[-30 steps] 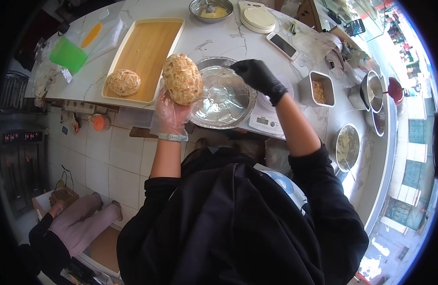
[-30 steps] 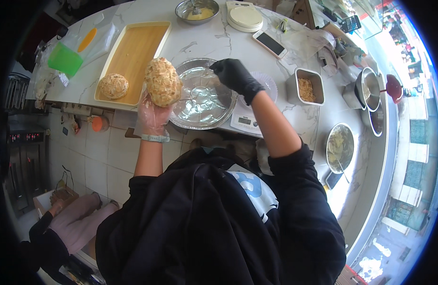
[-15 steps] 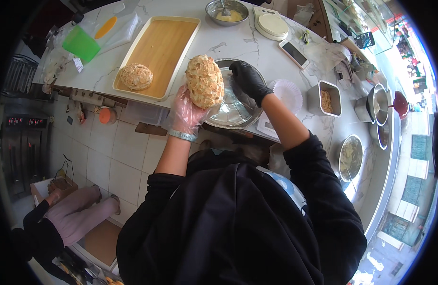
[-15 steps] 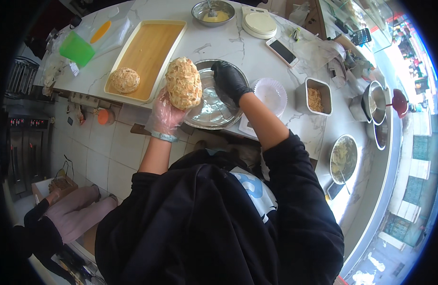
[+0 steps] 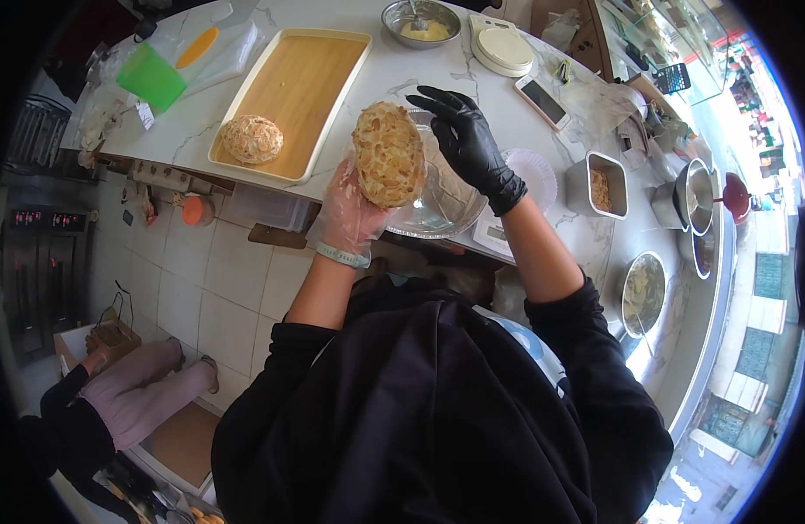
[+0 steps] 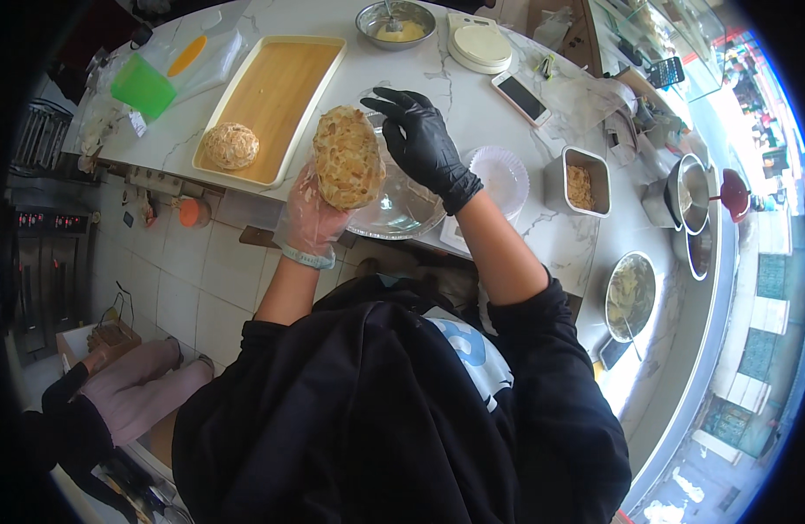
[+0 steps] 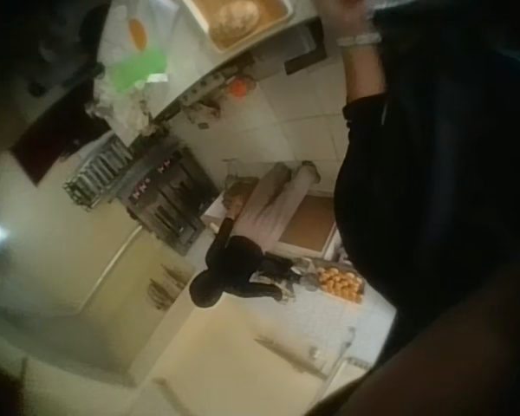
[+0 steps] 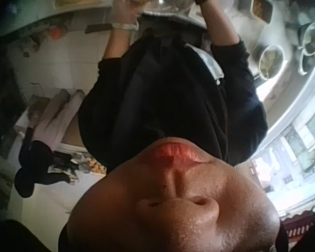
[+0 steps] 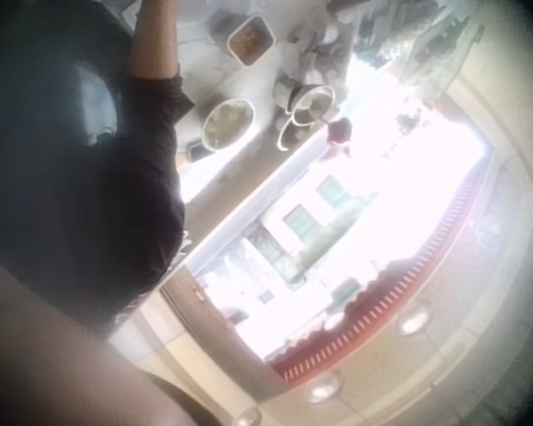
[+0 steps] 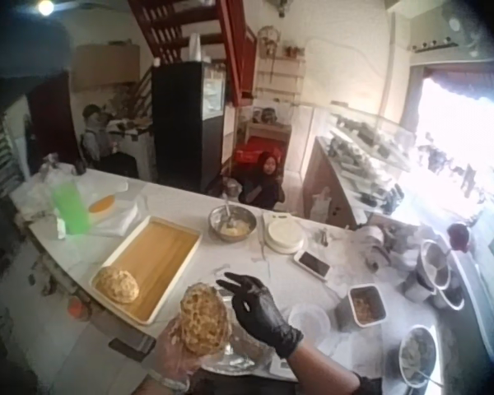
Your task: The person applies a coating to bread by hand, sprinkles toppings on it, and places it on a tray; then, the person moves donuts on a cooling rack and bags several loaves of bread.
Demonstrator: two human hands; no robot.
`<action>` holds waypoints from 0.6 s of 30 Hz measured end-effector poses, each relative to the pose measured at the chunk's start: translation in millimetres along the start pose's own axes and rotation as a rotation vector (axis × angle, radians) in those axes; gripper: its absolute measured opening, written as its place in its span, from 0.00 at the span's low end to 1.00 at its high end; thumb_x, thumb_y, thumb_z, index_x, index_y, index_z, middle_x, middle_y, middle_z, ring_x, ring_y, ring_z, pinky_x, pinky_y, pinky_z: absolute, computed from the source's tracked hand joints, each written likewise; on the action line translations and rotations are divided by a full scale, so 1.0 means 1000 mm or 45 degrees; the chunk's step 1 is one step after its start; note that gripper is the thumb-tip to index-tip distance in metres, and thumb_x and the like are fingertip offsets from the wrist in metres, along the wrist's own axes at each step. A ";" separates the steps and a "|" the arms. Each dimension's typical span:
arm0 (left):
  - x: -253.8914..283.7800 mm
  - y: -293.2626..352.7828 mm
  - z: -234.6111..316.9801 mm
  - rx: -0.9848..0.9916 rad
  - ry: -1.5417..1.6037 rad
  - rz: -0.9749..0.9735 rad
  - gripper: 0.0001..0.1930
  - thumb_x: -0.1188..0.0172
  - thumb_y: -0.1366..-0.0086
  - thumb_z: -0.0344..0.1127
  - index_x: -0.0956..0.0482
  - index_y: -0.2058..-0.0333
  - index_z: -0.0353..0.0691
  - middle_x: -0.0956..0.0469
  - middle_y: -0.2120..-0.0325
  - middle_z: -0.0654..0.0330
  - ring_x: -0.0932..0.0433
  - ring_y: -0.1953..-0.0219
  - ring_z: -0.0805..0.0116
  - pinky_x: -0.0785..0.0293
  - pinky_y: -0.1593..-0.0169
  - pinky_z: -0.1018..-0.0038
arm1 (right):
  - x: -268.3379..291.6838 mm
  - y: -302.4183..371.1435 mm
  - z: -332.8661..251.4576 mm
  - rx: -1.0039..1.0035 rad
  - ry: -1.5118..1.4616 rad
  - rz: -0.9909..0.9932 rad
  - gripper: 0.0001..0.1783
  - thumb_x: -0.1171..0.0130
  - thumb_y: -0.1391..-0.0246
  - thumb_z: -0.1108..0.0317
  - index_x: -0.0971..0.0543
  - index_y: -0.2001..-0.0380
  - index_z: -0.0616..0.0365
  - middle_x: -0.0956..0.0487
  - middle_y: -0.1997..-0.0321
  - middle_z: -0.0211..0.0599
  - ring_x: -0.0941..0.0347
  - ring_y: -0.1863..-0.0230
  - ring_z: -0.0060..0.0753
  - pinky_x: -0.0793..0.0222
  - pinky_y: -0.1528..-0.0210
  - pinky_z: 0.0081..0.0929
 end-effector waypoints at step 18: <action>-0.005 0.001 -0.005 -0.049 -0.052 0.057 0.22 0.64 0.35 0.44 0.39 0.45 0.41 0.36 0.47 0.52 0.36 0.45 0.55 0.38 0.45 0.54 | 0.001 0.022 -0.004 0.001 0.295 -0.056 0.23 0.55 0.52 0.68 0.29 0.49 0.45 0.39 0.41 0.43 0.45 0.44 0.55 0.49 0.41 0.45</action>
Point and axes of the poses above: each hand's wrist, its own y-axis away from the middle knuckle, its own x-axis out of the back of the hand, z = x × y, the point moved 7 cm from there along -y, towards the middle knuckle
